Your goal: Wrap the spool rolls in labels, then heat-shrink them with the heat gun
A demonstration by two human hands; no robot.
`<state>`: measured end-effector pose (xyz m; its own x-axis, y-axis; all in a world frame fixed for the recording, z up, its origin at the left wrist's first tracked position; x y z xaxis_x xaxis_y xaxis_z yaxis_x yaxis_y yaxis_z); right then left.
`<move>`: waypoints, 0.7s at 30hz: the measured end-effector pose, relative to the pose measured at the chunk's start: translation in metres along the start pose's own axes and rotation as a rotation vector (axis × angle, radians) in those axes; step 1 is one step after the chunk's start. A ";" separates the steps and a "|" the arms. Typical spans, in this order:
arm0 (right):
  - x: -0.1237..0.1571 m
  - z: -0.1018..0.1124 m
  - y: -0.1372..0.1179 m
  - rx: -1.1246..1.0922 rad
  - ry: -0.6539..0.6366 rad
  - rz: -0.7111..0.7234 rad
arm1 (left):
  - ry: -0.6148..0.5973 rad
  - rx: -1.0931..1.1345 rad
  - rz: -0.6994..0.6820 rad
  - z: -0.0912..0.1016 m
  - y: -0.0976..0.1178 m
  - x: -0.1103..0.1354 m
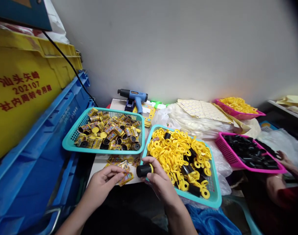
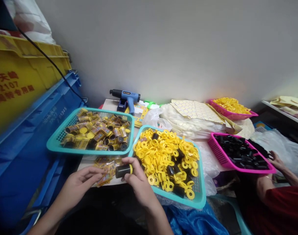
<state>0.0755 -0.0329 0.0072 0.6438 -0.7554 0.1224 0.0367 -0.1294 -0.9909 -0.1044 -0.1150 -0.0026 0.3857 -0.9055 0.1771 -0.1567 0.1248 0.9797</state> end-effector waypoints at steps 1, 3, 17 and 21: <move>0.002 0.005 0.000 -0.087 0.023 0.002 | 0.017 -0.010 -0.017 0.001 0.001 0.000; 0.003 0.012 -0.001 -0.197 0.062 0.019 | 0.039 -0.035 -0.052 0.001 0.002 -0.001; 0.005 0.010 0.002 0.342 -0.037 -0.010 | -0.117 -0.061 -0.024 -0.006 -0.007 0.000; 0.007 -0.001 0.002 0.301 -0.027 0.136 | -0.186 0.079 0.038 -0.015 -0.006 0.004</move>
<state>0.0794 -0.0385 0.0058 0.6784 -0.7346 -0.0094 0.1708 0.1701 -0.9705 -0.0880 -0.1134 -0.0064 0.2050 -0.9609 0.1860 -0.2419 0.1344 0.9610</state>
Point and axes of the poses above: each hand's wrist, its own x-axis away from the middle knuckle, its own z-axis out of the back of the hand, y = z × x, the point moved 3 cm from there along -x, towards the middle knuckle, and after that the axes turned 10 degrees about x, right-handed, at the moved point
